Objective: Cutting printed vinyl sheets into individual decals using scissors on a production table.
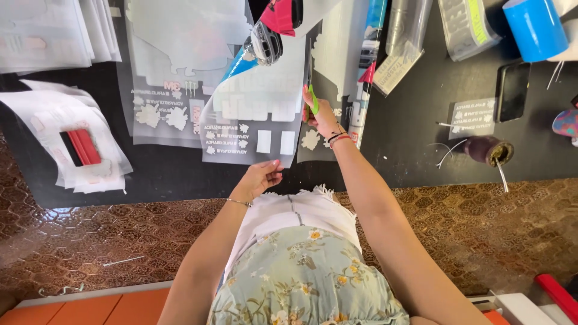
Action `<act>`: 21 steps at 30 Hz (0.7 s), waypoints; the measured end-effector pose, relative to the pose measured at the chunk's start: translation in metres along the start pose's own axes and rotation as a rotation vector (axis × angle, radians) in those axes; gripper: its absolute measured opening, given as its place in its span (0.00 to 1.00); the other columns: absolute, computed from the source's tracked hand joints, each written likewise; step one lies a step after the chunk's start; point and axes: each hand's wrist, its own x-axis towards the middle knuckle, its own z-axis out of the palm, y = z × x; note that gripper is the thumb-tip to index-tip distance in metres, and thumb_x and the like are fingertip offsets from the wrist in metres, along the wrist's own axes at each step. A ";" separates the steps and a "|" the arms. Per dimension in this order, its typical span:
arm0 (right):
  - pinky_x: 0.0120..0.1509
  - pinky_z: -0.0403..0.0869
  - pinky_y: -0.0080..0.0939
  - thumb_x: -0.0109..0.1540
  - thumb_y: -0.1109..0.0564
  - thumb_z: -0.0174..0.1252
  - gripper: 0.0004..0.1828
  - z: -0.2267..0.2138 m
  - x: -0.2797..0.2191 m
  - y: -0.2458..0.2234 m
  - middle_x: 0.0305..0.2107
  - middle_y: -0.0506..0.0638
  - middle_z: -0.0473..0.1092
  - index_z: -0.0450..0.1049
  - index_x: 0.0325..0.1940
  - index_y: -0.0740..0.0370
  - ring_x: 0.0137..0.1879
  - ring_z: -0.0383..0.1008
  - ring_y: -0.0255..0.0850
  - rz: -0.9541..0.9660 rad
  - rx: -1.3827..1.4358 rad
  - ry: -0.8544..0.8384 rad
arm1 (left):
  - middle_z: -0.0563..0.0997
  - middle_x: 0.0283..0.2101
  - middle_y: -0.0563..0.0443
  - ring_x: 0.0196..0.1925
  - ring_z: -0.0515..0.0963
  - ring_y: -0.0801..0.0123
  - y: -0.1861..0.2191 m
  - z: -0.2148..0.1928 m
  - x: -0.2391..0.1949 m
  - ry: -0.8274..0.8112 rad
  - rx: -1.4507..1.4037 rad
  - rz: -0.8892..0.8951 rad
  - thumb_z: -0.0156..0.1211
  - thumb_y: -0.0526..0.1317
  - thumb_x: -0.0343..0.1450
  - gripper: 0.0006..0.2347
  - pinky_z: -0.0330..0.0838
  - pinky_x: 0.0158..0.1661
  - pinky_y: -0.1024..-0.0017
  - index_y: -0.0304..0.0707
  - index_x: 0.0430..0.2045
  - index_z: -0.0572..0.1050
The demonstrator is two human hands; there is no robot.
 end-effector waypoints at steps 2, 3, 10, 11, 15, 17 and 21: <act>0.20 0.55 0.23 0.61 0.25 0.65 0.36 -0.001 0.007 -0.007 0.15 0.50 0.66 0.70 0.24 0.59 0.22 0.72 0.38 0.010 -0.013 0.008 | 0.88 0.40 0.41 0.32 0.88 0.62 -0.002 0.000 0.001 0.002 -0.008 -0.006 0.70 0.39 0.72 0.09 0.86 0.44 0.57 0.36 0.42 0.81; 0.20 0.56 0.22 0.61 0.26 0.65 0.35 0.000 0.010 -0.010 0.16 0.49 0.67 0.70 0.25 0.59 0.22 0.72 0.37 0.015 -0.022 0.017 | 0.88 0.40 0.41 0.32 0.88 0.62 -0.003 -0.001 0.001 0.004 -0.010 -0.010 0.70 0.39 0.72 0.09 0.86 0.44 0.57 0.36 0.42 0.81; 0.20 0.59 0.21 0.60 0.22 0.62 0.36 0.014 0.019 -0.028 0.16 0.48 0.66 0.68 0.25 0.57 0.22 0.73 0.36 0.005 -0.027 0.039 | 0.88 0.38 0.40 0.33 0.89 0.61 -0.004 0.007 -0.004 -0.020 -0.068 -0.001 0.70 0.38 0.72 0.08 0.86 0.43 0.58 0.35 0.40 0.81; 0.20 0.59 0.21 0.59 0.23 0.62 0.36 0.018 0.020 -0.028 0.17 0.48 0.66 0.69 0.26 0.57 0.22 0.73 0.37 0.006 0.046 0.046 | 0.88 0.39 0.40 0.33 0.89 0.61 -0.007 0.007 -0.002 -0.029 -0.077 -0.004 0.70 0.38 0.72 0.08 0.86 0.43 0.58 0.35 0.40 0.82; 0.20 0.58 0.19 0.58 0.22 0.62 0.35 0.036 0.008 -0.042 0.17 0.47 0.65 0.66 0.28 0.56 0.22 0.73 0.36 0.008 0.212 0.044 | 0.88 0.39 0.40 0.34 0.89 0.60 -0.011 0.006 0.002 -0.051 -0.113 -0.018 0.71 0.39 0.72 0.07 0.86 0.43 0.57 0.36 0.39 0.82; 0.20 0.59 0.18 0.55 0.20 0.62 0.37 0.042 0.004 -0.054 0.17 0.45 0.65 0.65 0.29 0.55 0.22 0.73 0.34 -0.001 0.225 0.031 | 0.88 0.38 0.41 0.34 0.89 0.60 -0.007 0.010 -0.004 -0.053 -0.121 -0.011 0.70 0.39 0.72 0.07 0.86 0.42 0.59 0.36 0.38 0.82; 0.19 0.58 0.17 0.52 0.16 0.61 0.39 0.051 -0.005 -0.084 0.17 0.43 0.64 0.66 0.31 0.54 0.22 0.72 0.32 -0.025 0.230 -0.001 | 0.88 0.36 0.41 0.34 0.89 0.60 -0.001 0.014 -0.013 -0.062 -0.138 0.004 0.70 0.39 0.72 0.06 0.86 0.41 0.61 0.37 0.36 0.82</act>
